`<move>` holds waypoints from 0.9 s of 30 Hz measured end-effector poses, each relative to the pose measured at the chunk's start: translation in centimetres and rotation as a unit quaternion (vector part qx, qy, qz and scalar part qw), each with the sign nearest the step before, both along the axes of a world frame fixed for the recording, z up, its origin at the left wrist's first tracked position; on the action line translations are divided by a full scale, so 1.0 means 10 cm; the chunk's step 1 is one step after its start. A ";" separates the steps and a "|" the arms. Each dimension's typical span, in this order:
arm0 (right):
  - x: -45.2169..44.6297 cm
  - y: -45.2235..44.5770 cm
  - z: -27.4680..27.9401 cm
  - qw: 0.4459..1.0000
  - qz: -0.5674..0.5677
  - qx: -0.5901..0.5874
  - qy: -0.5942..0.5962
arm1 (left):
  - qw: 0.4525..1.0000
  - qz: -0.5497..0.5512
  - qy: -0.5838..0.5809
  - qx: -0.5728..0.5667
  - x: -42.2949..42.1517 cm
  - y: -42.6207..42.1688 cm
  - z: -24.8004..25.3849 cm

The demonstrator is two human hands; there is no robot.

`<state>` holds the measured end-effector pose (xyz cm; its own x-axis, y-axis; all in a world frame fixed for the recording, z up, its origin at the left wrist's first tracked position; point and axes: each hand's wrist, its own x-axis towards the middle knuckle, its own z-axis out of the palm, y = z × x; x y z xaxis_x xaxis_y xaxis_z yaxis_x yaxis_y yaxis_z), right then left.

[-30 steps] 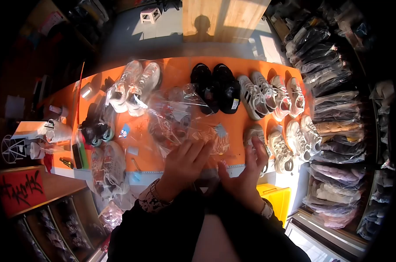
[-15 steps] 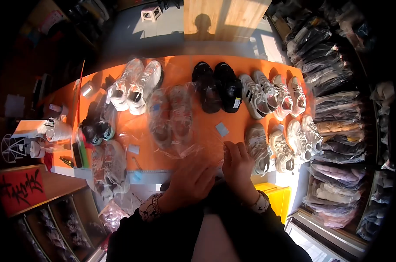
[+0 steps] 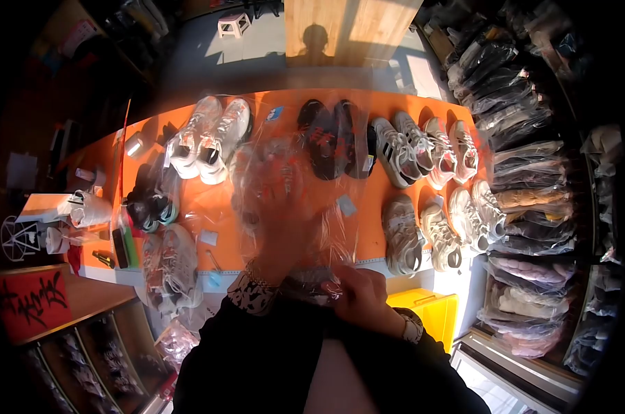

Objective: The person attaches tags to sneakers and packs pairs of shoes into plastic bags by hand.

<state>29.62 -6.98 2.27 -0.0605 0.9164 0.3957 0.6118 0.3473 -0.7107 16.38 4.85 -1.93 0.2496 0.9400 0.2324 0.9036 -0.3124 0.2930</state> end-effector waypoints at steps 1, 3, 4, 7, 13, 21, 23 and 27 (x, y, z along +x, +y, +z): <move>0.01 0.06 0.01 0.997 0.018 0.071 -0.005 | 0.998 -0.043 -0.031 -0.033 0.00 -0.01 -0.09; 0.07 0.11 0.00 0.988 0.034 0.148 -0.011 | 0.986 -0.116 -0.096 -0.078 0.01 -0.11 -0.27; 0.15 0.08 -0.04 0.989 0.029 0.139 -0.043 | 0.976 -0.146 -0.133 -0.095 0.04 -0.19 -0.35; 0.23 0.10 -0.09 0.984 -0.054 0.150 -0.078 | 0.946 -0.209 -0.211 -0.134 0.17 -0.28 -0.39; 0.87 0.10 -0.35 0.897 -0.374 0.215 -0.102 | 0.927 -0.317 -0.188 -0.063 0.44 -0.37 0.05; 1.61 -0.05 -0.35 0.827 -0.506 0.243 -0.037 | 0.880 -0.246 -0.386 -0.124 0.54 -0.16 0.10; 1.67 -0.08 -0.43 0.833 -0.538 0.107 -0.068 | 0.914 -0.178 -0.357 -0.078 0.70 0.15 -0.29; 1.75 -0.11 -0.73 0.836 -0.537 0.090 -0.075 | 0.967 -0.153 -0.205 0.000 0.92 0.69 -0.89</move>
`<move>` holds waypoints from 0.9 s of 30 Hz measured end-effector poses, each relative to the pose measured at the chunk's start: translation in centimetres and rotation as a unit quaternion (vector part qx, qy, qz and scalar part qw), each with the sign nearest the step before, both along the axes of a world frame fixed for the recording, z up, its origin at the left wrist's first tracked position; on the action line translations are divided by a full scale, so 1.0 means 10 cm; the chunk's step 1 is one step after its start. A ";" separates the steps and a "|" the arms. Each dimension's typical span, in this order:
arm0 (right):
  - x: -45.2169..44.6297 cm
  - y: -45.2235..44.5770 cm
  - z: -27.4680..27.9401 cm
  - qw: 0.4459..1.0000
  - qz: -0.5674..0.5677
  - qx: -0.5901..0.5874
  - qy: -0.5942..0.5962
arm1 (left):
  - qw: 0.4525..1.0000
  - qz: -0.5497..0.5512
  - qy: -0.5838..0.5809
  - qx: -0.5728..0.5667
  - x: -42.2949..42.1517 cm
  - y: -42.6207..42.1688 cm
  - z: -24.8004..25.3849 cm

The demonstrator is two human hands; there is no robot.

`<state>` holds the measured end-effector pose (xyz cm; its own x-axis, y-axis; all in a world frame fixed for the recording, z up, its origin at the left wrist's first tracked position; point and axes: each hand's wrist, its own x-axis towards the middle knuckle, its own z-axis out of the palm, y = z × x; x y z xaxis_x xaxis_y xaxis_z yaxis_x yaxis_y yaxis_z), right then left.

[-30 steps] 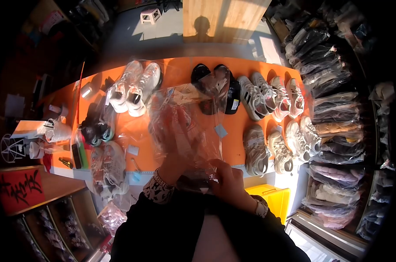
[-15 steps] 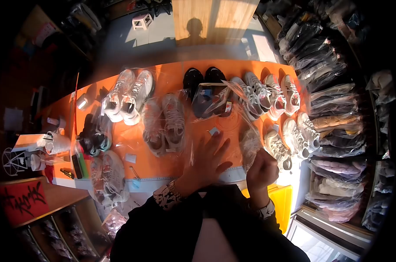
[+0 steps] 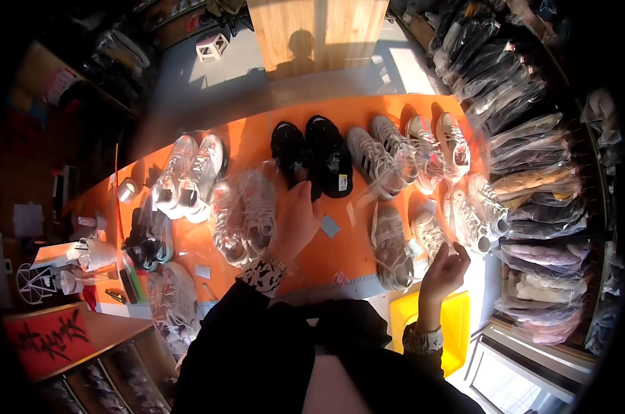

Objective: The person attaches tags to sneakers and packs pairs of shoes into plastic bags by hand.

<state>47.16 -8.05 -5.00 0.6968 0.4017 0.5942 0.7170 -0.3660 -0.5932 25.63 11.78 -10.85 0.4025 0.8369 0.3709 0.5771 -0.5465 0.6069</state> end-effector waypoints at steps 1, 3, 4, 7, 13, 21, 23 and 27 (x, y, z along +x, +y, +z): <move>0.03 -0.01 -0.05 1.000 0.007 -0.013 -0.017 | 0.998 0.007 0.048 -0.044 0.07 0.14 -0.06; 0.02 -0.01 -0.07 1.000 0.013 -0.011 0.012 | 0.980 0.031 0.127 -0.147 0.24 0.41 -0.18; 0.01 0.01 -0.06 0.999 0.020 -0.010 0.037 | 0.980 0.029 0.130 -0.145 0.34 0.51 -0.17; 0.03 0.06 -0.03 0.999 0.031 -0.019 0.037 | 0.936 0.127 0.222 -0.244 0.63 0.76 -0.28; 0.02 0.09 -0.04 0.992 0.057 -0.020 0.109 | 0.912 0.149 0.228 -0.306 0.73 1.00 -0.48; 0.03 0.20 0.02 0.993 0.069 -0.031 0.092 | 0.950 0.084 0.195 -0.227 0.37 0.87 -0.41; 0.03 0.20 0.02 0.995 0.053 -0.039 0.078 | 0.955 0.064 0.188 -0.218 0.25 0.73 -0.16; 0.08 0.20 0.04 0.995 0.062 -0.060 0.042 | 0.974 -0.015 0.163 -0.159 -0.05 0.47 0.28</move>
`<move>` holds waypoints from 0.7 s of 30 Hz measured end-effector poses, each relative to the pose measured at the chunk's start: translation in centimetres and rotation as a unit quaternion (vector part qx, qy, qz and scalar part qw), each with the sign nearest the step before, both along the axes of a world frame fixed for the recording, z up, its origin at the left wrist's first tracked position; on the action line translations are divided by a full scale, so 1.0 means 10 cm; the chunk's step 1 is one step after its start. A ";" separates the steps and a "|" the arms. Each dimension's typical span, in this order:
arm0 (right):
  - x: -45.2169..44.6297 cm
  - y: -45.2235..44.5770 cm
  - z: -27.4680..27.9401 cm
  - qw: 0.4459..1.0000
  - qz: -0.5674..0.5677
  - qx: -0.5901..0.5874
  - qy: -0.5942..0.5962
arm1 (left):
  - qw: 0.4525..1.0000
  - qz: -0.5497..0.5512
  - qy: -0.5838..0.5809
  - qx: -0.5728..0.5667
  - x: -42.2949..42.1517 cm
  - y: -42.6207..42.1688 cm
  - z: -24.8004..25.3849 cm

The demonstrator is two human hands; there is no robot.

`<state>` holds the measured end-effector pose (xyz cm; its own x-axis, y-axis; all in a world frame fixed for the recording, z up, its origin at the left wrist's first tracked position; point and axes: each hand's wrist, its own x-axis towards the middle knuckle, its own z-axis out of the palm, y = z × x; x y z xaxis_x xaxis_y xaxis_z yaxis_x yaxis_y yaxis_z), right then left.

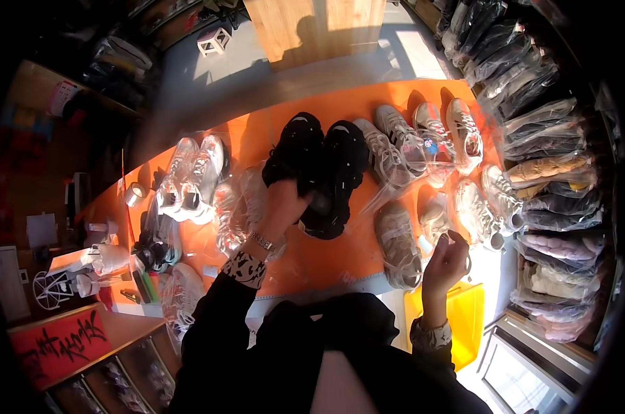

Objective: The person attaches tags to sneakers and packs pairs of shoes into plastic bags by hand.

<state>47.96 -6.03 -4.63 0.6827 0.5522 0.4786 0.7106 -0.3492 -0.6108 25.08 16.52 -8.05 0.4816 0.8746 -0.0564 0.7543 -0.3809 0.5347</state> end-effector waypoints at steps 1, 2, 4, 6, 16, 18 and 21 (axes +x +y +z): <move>0.01 0.00 -0.01 1.000 0.004 -0.002 -0.001 | 1.000 0.004 -0.001 -0.002 -0.08 -0.08 0.10; 0.02 -0.01 -0.04 1.000 -0.008 0.009 0.013 | 1.000 -0.004 -0.003 -0.015 -0.14 -0.15 0.20; -0.01 0.00 -0.04 0.999 -0.023 0.031 0.028 | 0.999 -0.022 -0.019 -0.038 -0.30 -0.31 0.29; 0.00 -0.03 -0.03 0.999 -0.030 0.032 0.019 | 0.997 -0.034 -0.012 -0.066 -0.41 -0.49 0.39; 0.65 -0.33 0.49 0.942 -0.098 0.322 -0.008 | 0.994 -0.103 -0.024 -0.025 -0.28 -1.18 -0.12; 0.61 -0.44 0.55 0.938 -0.113 0.328 -0.006 | 0.992 -0.123 0.015 -0.031 -0.19 -1.25 -0.29; 0.42 -0.51 0.56 0.941 -0.101 0.320 0.036 | 0.988 -0.144 0.063 -0.013 -0.06 -1.37 -0.41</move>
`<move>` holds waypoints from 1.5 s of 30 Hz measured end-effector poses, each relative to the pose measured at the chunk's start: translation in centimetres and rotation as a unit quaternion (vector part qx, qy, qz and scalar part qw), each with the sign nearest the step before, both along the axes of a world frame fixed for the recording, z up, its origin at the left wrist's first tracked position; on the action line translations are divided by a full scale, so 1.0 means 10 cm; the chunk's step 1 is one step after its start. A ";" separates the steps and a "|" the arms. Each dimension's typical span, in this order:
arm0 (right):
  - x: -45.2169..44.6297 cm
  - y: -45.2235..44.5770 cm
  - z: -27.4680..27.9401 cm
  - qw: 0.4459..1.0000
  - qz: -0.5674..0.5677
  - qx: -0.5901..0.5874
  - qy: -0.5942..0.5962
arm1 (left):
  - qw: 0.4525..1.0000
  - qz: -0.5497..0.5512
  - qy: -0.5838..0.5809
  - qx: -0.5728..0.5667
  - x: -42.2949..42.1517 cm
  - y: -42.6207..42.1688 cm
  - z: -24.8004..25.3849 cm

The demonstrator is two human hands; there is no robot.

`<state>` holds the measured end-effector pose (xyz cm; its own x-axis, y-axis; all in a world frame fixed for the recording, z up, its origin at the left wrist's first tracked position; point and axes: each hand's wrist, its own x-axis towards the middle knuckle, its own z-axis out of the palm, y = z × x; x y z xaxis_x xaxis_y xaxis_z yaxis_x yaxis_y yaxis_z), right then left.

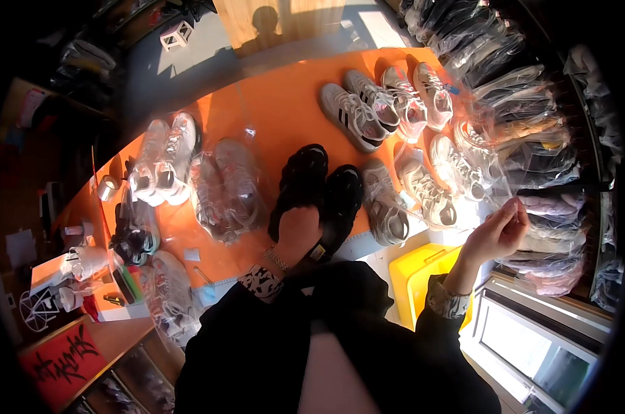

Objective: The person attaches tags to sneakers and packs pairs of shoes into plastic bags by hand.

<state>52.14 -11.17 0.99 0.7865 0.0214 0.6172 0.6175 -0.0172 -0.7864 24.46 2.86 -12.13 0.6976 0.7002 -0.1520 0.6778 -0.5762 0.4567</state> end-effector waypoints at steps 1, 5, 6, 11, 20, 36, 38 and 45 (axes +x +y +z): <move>-0.05 0.00 -0.02 1.000 0.004 -0.012 -0.025 | 1.000 -0.001 0.002 0.024 0.01 -0.04 -0.02; -0.13 -0.02 -0.12 0.999 0.017 -0.028 -0.034 | 0.999 0.005 0.022 0.032 0.01 -0.05 -0.05; -0.16 -0.01 -0.12 0.999 0.029 -0.033 -0.023 | 0.999 0.004 0.017 0.029 0.00 -0.04 -0.08; -0.19 0.15 -0.17 0.998 0.017 -0.006 -0.057 | 0.998 -0.022 0.051 0.004 -0.22 0.01 -0.22; -0.24 0.14 -0.23 0.998 0.060 -0.031 0.006 | 0.982 -0.168 0.053 0.074 -0.23 -0.26 -0.02; -0.29 0.10 -0.26 0.997 0.063 -0.034 0.018 | 0.978 -0.156 -0.052 0.127 -0.23 -0.18 -0.06; -0.30 0.13 -0.26 0.997 0.064 -0.036 0.021 | 0.981 -0.138 -0.101 0.096 -0.24 -0.17 0.01; -0.25 0.12 -0.27 0.997 0.075 -0.018 -0.004 | 0.966 0.111 -0.165 -0.165 -0.61 -0.26 0.26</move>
